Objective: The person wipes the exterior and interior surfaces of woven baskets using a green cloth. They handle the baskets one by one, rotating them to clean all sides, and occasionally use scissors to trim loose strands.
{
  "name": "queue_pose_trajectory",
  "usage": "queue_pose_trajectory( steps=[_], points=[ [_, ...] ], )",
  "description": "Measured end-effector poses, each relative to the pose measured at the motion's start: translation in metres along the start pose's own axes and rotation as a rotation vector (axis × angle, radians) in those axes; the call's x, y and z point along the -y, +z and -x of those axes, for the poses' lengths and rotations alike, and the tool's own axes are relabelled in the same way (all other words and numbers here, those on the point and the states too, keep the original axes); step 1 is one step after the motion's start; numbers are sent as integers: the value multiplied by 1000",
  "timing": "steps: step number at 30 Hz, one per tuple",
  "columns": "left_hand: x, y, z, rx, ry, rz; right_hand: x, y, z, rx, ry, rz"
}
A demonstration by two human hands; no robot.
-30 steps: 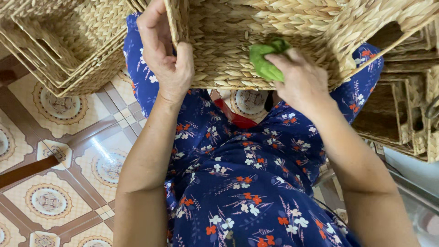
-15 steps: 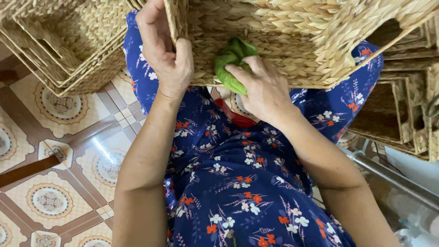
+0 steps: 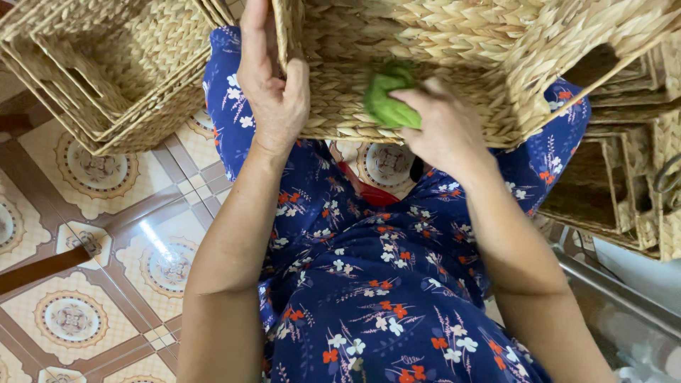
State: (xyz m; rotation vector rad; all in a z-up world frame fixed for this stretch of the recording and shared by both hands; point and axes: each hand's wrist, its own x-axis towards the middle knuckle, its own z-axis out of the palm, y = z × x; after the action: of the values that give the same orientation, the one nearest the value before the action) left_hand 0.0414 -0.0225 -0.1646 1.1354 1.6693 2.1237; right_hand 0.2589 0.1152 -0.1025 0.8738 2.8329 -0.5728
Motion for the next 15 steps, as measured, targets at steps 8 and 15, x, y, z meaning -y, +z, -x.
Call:
queue_pose_trajectory(
  steps=[8, 15],
  points=[
    [5, -7, -7, 8, 14, 73, -38, 20, -41, -522, 150, -999],
    [-10, -5, -10, 18, 67, -167, -62, 46, -101, -939, 82, -392]
  ],
)
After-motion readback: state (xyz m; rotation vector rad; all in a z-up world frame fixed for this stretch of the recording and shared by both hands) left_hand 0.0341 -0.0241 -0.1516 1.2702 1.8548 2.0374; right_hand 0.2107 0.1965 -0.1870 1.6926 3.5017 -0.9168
